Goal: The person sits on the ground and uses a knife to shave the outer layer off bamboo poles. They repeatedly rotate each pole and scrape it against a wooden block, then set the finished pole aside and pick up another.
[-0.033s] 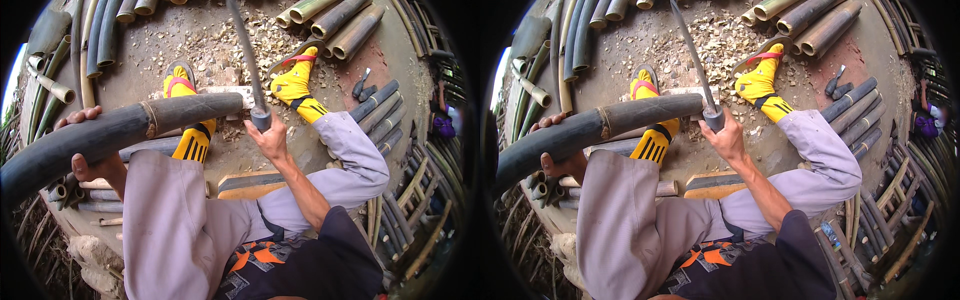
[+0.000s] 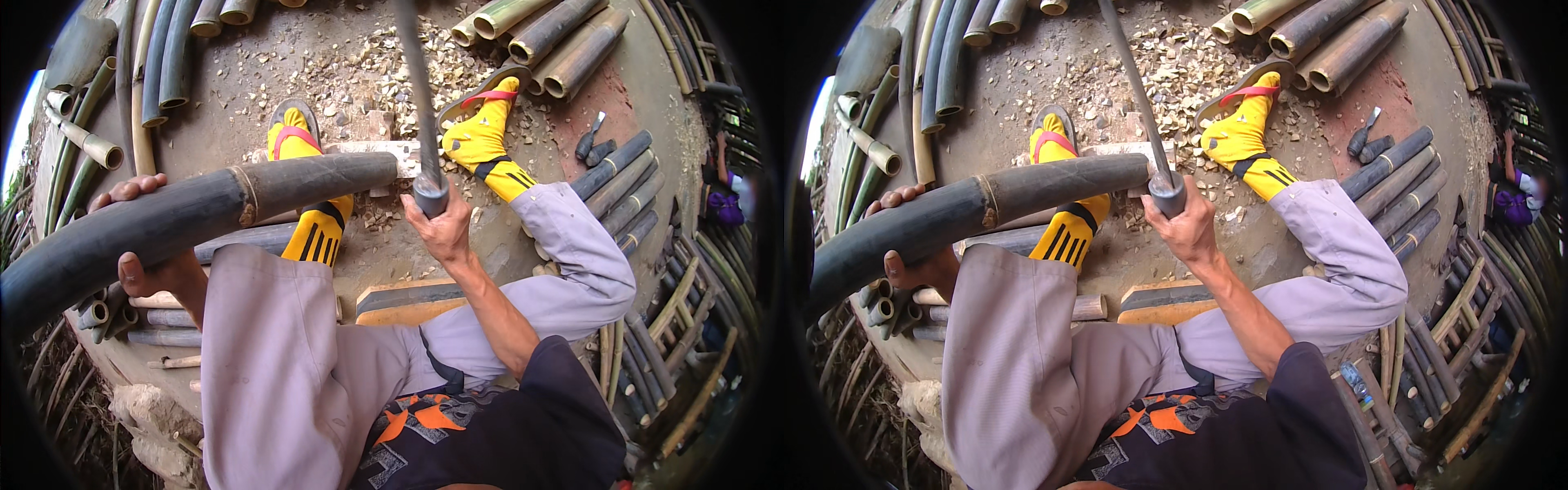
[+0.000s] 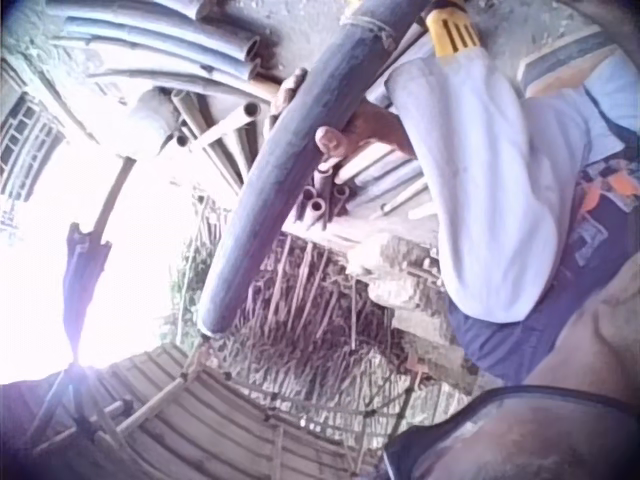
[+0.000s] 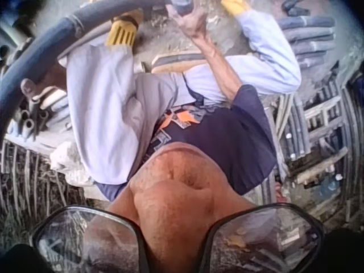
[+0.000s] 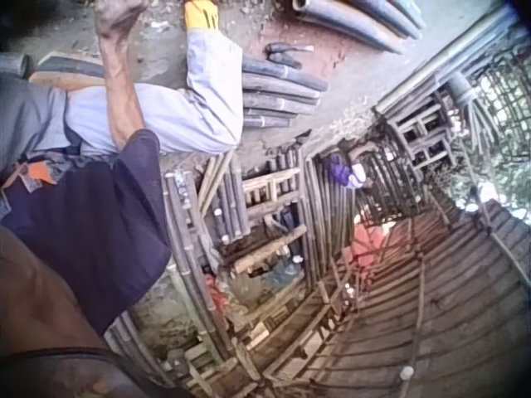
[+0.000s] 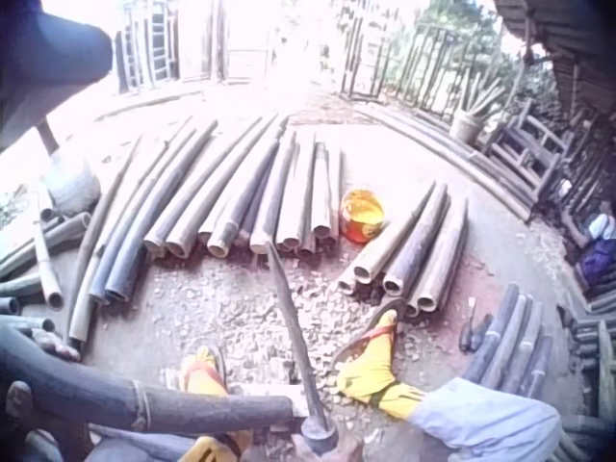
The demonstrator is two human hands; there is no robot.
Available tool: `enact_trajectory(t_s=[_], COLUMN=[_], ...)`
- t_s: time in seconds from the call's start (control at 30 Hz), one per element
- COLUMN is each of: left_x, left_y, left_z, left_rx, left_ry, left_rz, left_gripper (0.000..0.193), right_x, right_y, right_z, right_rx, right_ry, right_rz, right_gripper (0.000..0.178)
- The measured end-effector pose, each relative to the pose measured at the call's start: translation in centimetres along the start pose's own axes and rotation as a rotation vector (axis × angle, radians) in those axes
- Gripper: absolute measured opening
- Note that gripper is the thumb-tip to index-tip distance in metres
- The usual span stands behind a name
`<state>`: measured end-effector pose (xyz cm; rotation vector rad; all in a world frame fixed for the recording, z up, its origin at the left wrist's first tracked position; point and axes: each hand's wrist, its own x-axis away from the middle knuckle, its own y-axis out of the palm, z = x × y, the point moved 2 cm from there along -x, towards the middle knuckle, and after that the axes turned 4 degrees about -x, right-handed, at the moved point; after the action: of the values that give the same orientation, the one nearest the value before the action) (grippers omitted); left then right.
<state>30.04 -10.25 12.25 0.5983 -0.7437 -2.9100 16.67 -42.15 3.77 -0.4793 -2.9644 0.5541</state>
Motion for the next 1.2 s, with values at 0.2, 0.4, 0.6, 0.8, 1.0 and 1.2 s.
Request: enact_trajectory(t_s=[0.2, 0.4, 0.6, 0.8, 1.0, 1.2], left_x=[-0.5, 0.1, 0.2, 0.1, 0.9, 0.9], left_y=[5.4, 3.6, 3.5, 1.4, 5.3, 4.6], left_z=[3.1, 1.8, 2.1, 2.0, 1.4, 1.1], left_rx=[-0.269, -0.269, -0.239, -0.102, -0.26, -0.269], left_ry=[-0.068, -0.035, 0.003, -0.005, -0.048, 0.01], left_rz=[0.323, 0.358, 0.287, 0.159, 0.38, 0.346], left_gripper=[0.066, 0.063, 0.06, 0.066, 0.06, 0.063], right_x=[-0.3, 1.4, 0.0, 0.9, 0.5, 0.5], right_y=[1.4, 0.4, 1.8, 1.4, 1.8, 0.9], right_z=[4.3, 1.1, 5.8, 3.0, 4.7, 0.1], right_rx=[0.139, -0.045, 0.075, 0.003, 0.201, -0.037], right_ry=[0.377, -0.025, 0.509, 0.107, 0.253, -0.037], right_rz=[-0.301, 0.021, -0.295, -0.07, -0.286, -0.025], right_gripper=[0.031, 0.027, 0.027, 0.027, 0.035, 0.032])
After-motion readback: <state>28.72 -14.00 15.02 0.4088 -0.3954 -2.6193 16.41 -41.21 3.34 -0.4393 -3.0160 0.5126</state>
